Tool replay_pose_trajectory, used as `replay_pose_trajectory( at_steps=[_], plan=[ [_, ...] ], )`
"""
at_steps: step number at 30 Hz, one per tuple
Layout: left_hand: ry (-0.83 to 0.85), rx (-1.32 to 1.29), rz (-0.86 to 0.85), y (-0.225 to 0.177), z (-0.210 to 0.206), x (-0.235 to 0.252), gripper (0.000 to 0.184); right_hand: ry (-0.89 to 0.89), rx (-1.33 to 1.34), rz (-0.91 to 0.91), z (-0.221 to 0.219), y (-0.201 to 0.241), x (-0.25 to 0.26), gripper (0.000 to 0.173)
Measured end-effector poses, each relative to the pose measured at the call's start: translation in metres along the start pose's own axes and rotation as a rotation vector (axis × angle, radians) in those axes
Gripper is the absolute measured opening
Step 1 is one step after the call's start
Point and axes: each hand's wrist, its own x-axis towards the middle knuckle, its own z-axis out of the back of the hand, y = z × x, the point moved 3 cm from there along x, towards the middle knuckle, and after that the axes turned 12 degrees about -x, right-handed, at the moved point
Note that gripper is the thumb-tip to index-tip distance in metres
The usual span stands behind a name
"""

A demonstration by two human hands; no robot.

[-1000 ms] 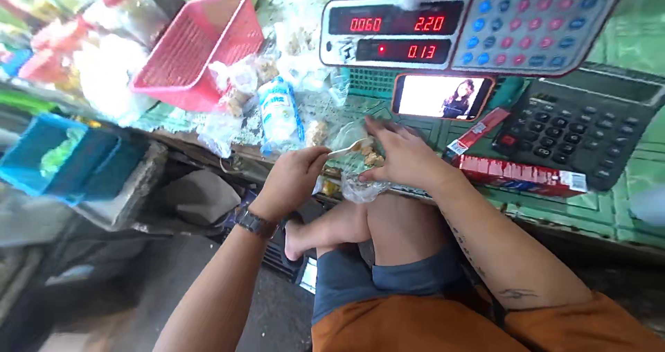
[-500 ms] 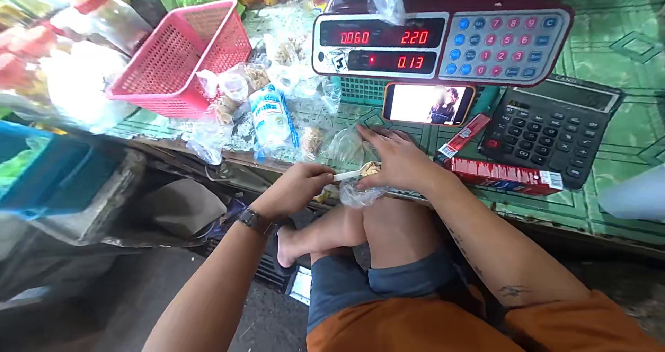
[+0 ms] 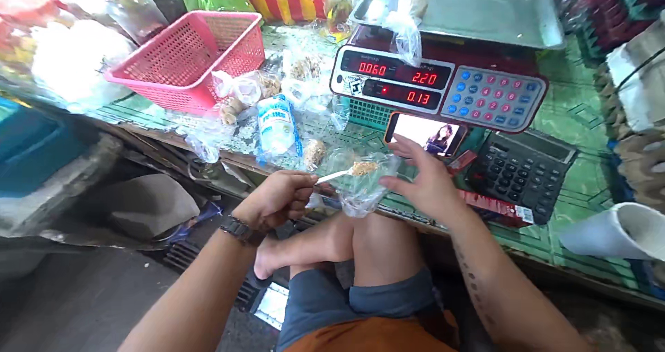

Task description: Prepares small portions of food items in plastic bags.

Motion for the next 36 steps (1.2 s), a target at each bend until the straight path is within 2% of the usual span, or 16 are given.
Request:
replay_pose_trajectory(
  at_steps=[4,7,10,15,18,23,26,29,32,34,36],
  plan=[
    [-0.045,-0.026,-0.051,0.006,0.000,0.001,0.028,0.094,-0.287,0.021,-0.018,-0.006,-0.004,0.087],
    [-0.074,-0.029,-0.048,0.004,0.002,0.000,0.029,0.182,-0.350,-0.001,-0.024,-0.003,-0.004,0.090],
    [-0.069,-0.054,-0.049,0.005,0.007,-0.005,0.031,0.222,-0.318,-0.025,-0.021,-0.001,-0.002,0.082],
    [-0.045,-0.083,-0.076,0.005,0.014,-0.009,0.030,0.180,-0.200,-0.012,-0.009,0.014,-0.006,0.058],
    [-0.040,-0.107,-0.077,0.005,0.015,-0.014,0.032,0.134,-0.187,0.022,-0.010,0.019,-0.013,0.057],
    [-0.049,-0.173,-0.120,-0.009,0.012,-0.028,0.033,0.155,-0.261,0.063,-0.014,0.014,-0.016,0.057],
    [-0.037,-0.151,-0.179,-0.014,0.012,-0.044,0.035,0.149,-0.210,0.087,0.010,0.021,-0.009,0.054],
    [-0.051,-0.134,-0.204,-0.007,0.019,-0.061,0.036,0.064,-0.150,0.089,0.056,0.037,0.008,0.048],
    [-0.080,-0.138,-0.197,0.014,0.032,-0.076,0.035,-0.132,-0.088,0.131,0.110,0.054,0.042,0.033],
    [-0.111,-0.145,-0.192,0.028,0.042,-0.087,0.033,-0.251,-0.150,0.159,0.137,0.065,0.076,0.020],
    [-0.141,-0.157,-0.201,0.038,0.052,-0.100,0.033,-0.148,-0.312,0.117,0.151,0.081,0.107,0.016]
  ],
)
